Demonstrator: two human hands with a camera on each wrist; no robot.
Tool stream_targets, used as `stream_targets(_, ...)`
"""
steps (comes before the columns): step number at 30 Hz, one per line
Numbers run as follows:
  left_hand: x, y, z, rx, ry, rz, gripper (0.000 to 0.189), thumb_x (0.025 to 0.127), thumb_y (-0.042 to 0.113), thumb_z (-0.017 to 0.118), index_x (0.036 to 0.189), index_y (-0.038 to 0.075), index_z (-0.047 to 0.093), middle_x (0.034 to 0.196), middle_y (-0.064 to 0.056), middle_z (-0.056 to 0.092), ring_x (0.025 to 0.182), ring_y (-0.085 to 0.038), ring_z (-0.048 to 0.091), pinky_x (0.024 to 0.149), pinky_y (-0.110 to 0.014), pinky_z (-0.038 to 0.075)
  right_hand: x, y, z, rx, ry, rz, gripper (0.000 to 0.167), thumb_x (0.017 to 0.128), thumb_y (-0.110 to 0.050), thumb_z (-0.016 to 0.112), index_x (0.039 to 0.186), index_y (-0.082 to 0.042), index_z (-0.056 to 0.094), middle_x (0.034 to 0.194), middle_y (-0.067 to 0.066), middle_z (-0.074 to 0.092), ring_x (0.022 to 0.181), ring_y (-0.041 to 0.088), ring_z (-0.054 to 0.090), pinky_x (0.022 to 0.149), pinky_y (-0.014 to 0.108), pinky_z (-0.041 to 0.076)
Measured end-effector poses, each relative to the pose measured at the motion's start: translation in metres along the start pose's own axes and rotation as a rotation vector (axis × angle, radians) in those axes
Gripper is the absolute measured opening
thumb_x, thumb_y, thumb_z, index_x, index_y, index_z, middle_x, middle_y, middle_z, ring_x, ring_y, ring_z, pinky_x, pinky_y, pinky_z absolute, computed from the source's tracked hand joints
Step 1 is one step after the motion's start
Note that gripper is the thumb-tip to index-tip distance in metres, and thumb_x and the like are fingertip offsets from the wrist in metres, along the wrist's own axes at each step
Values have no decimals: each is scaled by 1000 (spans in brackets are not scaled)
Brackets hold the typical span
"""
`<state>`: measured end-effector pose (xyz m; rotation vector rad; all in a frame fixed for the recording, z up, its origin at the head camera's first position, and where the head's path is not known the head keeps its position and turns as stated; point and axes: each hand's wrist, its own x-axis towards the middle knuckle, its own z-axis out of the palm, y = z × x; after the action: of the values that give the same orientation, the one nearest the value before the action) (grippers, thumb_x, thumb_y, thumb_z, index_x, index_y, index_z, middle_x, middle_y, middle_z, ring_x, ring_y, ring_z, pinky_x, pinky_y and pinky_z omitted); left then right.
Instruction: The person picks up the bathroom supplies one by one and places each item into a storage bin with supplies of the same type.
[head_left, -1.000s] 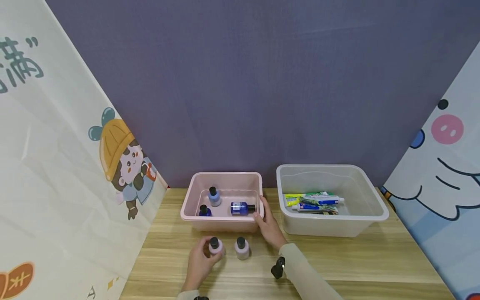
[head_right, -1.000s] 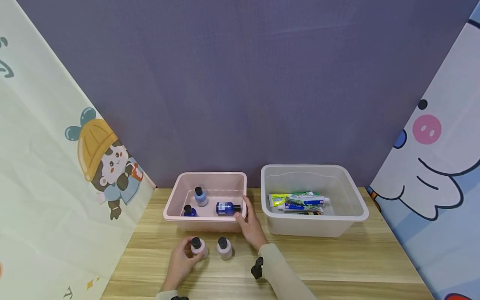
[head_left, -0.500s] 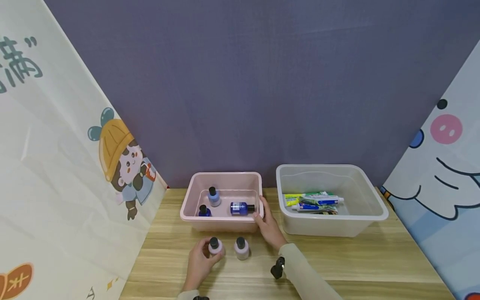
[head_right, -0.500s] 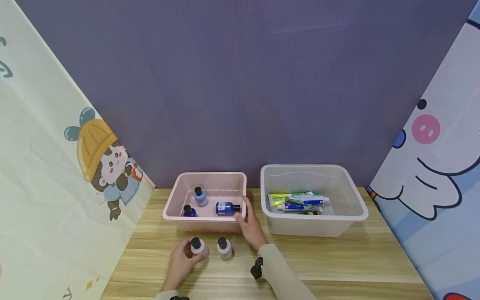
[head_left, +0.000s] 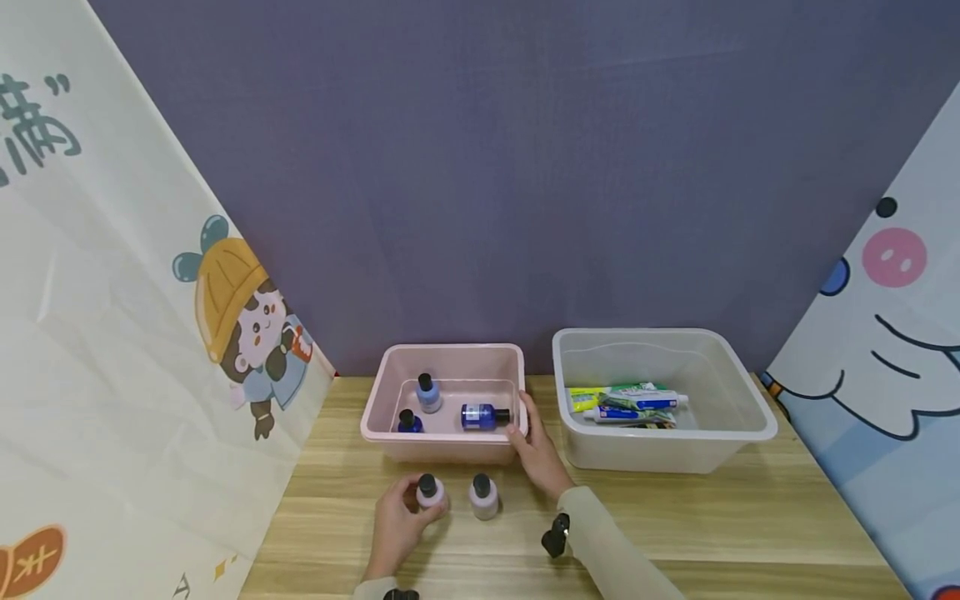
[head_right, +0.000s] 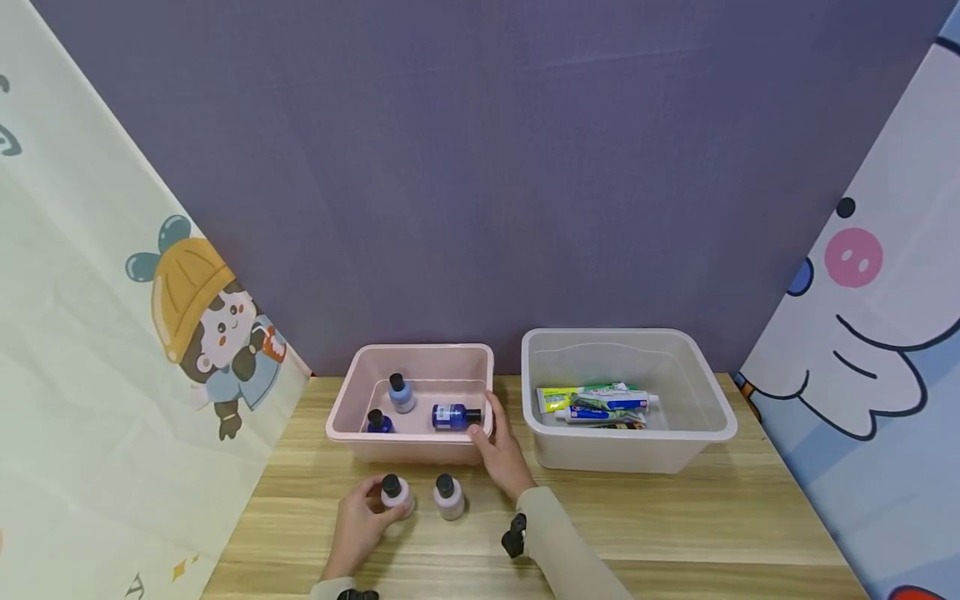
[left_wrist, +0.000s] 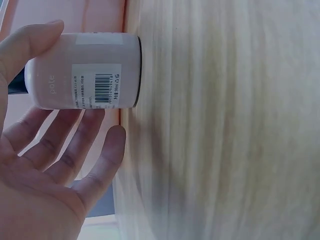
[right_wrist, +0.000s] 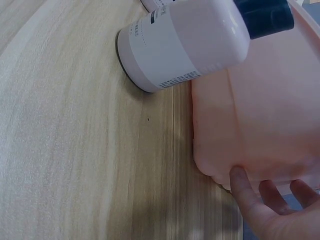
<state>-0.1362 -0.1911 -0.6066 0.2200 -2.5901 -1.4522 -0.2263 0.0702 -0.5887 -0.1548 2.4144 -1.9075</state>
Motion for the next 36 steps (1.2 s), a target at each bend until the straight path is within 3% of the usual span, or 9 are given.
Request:
stream_targets(9,-3,4,-3,9,7,13,55,64,14,96,111,6,70,104,-8,73,87,-15,67,73,-23,54,-1,0,0,0,-2,0,66,105,-46,53,155,-61,12,170,16,21,151,45,30,119,67,27)
stream_targets(25,1,22,-17,-21,66,48,54,65,13,96,113,4,72,110,-12,74,99,-28,69,86,-41,61,-1,-4,-2,16,-17,0,67,104,-49,53,155,-60,11,171,16,18,152,46,28,119,68,25)
stream_targets(36,3,29,-23,-112,73,41,55,64,8,96,112,-1,71,112,-17,71,104,-35,68,82,-30,62,-2,-5,-2,-1,-9,-20,67,106,-38,53,157,-56,12,170,18,20,151,47,28,118,69,26)
